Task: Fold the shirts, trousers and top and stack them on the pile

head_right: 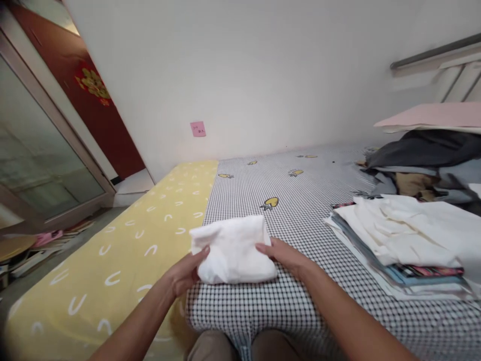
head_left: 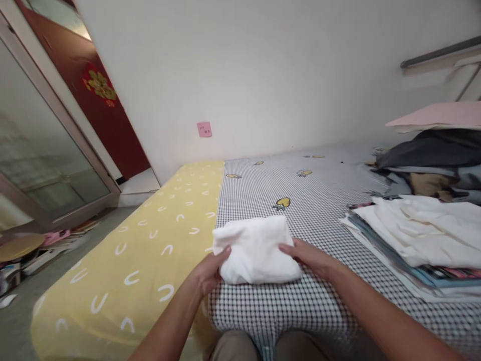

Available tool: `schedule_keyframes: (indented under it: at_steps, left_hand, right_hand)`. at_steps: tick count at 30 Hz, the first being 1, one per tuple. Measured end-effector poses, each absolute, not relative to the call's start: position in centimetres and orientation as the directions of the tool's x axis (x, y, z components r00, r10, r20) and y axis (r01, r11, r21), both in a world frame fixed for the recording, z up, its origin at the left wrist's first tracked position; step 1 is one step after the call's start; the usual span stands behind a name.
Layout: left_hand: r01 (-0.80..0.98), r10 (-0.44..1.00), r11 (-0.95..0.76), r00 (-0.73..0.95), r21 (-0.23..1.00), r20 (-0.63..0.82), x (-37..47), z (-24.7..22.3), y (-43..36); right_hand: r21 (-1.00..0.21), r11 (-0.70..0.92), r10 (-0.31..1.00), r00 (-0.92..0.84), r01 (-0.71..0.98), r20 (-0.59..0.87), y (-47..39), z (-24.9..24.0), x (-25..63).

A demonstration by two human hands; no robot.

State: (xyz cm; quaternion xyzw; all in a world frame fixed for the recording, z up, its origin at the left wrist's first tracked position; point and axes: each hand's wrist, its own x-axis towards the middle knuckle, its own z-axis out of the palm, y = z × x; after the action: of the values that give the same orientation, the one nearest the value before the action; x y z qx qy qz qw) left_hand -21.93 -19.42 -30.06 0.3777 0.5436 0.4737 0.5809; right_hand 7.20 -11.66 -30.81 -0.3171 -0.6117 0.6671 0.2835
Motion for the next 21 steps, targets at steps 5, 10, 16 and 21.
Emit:
schedule_keyframes:
  at_steps: [5,10,16,21]
  left_hand:
    - [-0.322,0.913,0.344,-0.106,0.882,-0.395,-22.6,-30.2,-15.0]
    - [-0.354,0.951,0.254,-0.076,0.9,-0.298,-22.9,-31.5,-16.5]
    - [-0.076,0.963,0.143,-0.219,0.987,-0.156,-21.8,-32.5,-15.1]
    - [-0.003,0.911,0.225,-0.355,0.974,-0.212,-22.1,-34.2,-12.7]
  right_hand:
    - [-0.94,-0.335,0.862,-0.421,-0.059,-0.281,-8.0,-32.3,5.1]
    - [-0.957,-0.287,0.873,-0.42,-0.031,-0.248,-7.5,-34.7,4.6]
    - [-0.99,-0.063,0.986,-0.148,0.129,-0.082,-8.3,-36.3,2.3]
    - [-0.822,0.172,0.936,0.171,0.542,0.309,-9.4,-33.6,1.6]
